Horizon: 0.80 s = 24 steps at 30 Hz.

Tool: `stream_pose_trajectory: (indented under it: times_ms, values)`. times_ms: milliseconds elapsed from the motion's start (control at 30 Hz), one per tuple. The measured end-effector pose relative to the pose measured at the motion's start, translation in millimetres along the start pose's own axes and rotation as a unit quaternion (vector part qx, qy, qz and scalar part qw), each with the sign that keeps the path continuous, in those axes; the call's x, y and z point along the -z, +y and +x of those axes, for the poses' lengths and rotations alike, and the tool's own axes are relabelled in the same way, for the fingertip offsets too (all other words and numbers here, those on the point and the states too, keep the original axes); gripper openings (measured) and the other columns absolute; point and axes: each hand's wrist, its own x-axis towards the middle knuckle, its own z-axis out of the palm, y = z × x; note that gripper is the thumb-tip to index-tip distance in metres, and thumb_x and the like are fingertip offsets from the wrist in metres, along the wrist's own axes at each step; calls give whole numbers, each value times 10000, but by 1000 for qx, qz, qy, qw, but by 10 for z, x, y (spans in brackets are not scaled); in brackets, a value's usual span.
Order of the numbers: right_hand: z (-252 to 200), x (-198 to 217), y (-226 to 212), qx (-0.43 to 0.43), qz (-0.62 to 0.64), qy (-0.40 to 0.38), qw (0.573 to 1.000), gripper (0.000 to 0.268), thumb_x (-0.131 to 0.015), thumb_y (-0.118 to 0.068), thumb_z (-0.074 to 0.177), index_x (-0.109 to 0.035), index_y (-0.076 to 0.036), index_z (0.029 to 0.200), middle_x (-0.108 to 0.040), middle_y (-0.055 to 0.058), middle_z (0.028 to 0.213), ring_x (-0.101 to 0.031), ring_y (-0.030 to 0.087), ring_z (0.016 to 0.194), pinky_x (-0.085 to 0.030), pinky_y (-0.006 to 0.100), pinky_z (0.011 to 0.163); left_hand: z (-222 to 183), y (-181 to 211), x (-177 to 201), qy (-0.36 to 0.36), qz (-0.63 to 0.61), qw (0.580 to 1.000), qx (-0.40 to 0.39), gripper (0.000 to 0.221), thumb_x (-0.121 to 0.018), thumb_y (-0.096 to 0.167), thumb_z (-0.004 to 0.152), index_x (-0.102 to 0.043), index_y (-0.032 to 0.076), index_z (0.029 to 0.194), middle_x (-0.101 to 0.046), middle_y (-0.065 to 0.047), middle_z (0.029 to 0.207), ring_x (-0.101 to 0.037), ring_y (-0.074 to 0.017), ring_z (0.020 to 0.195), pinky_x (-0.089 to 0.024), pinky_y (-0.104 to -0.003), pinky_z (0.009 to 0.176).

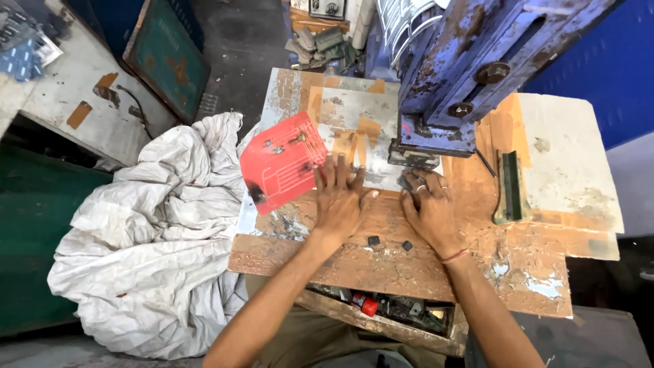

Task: Operating a manual press to process or mark small black components on a workbench.

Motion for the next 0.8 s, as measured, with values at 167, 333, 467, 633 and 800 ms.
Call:
stream_pose_trajectory:
  times_ms: [167,333,467,633,800]
  values:
    - [-29,-3,-2,10,-5,3,1000,345,-670,-164,922,-723,-26,1234,-657,157,1250,-581,356,1176,-488,453,996,197,-10,-97,17,19,1000,-5,733,-304,616,1012,-417,114,1533,-59,-320,1650,85,-518,1514,74,-712,1181]
    - [-31,22,-28,18,-7,15,1000,341,-670,-164,921,-728,-32,1229,-661,151,1247,-587,349,1170,-487,453,996,402,5,-62,-15,54,998,9,764,-307,630,1009,-381,115,1568,-42,-301,1656,114,-515,1515,106,-697,1179]
    - [-44,-19,-29,9,-15,28,999,323,-685,-168,916,-743,-34,1204,-657,149,1186,-586,353,1129,-489,456,972,685,-164,-103,64,13,998,-22,628,-418,521,995,-526,73,1421,-297,-236,1581,-150,-503,1451,-93,-741,1137]
    - [-20,-40,-23,-4,-20,44,999,309,-700,-179,900,-747,-31,1167,-657,144,1160,-590,349,1105,-486,461,950,1179,-426,77,100,-103,990,8,399,-624,314,929,-645,67,1241,-601,-189,1263,-527,-387,1217,-435,-601,1035]
    - [-4,-29,-20,9,-29,52,998,310,-699,-179,886,-751,-45,1161,-655,144,1147,-590,347,1102,-481,465,959,1657,-694,-147,93,-129,987,9,375,-773,210,752,-704,168,1118,-652,-147,1158,-576,-385,1148,-498,-523,942]
